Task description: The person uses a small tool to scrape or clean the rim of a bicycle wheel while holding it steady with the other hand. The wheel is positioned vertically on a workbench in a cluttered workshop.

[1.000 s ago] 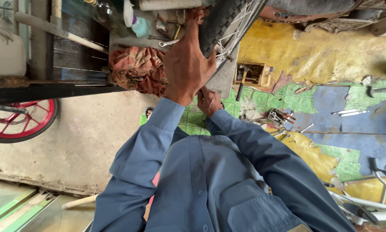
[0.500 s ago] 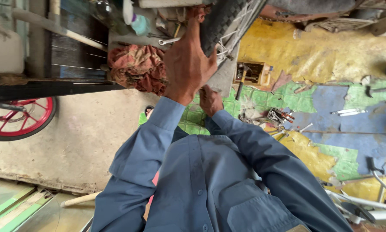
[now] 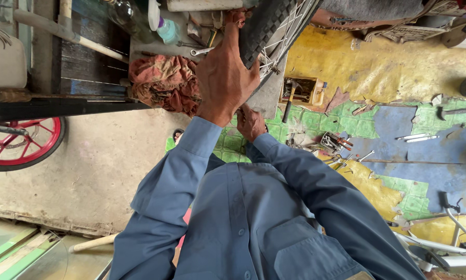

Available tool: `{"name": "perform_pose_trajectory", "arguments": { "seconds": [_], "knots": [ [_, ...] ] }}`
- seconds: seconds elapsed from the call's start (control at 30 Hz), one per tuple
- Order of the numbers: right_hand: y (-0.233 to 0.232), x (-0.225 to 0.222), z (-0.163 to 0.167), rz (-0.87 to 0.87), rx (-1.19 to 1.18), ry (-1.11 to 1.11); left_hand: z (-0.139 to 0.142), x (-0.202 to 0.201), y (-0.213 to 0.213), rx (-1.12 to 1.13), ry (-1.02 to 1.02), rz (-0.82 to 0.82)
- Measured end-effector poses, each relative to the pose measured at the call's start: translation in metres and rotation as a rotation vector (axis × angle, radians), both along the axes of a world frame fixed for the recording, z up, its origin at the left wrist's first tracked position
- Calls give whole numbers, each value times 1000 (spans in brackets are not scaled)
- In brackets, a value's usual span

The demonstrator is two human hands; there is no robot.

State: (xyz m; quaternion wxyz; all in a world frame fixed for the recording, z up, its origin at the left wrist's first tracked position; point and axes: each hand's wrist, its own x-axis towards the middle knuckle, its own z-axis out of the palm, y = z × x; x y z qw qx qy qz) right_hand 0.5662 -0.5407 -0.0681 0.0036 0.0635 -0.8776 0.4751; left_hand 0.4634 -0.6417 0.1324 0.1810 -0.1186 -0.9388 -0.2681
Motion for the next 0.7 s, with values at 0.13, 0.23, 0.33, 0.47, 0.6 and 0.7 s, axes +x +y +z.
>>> {"name": "perform_pose_trajectory", "arguments": {
  "seconds": [0.13,0.23,0.33,0.47,0.6,0.7],
  "knots": [
    [0,-2,-1,-71,1,-25,-1,0,3,8,-143,29],
    [2,-5,-1,-80,18,-1,-1,1,4,10,-140,29],
    [7,-10,-1,-133,100,-24,-1,1,3,9,-114,27],
    [13,-10,1,-76,123,0,-7,3,1,-3,-107,29],
    [10,-5,1,-118,88,-46,-14,7,-1,19,-78,7],
    [5,-3,-1,-66,80,-48,-15,10,-5,-13,-92,-12]
  ]
}}
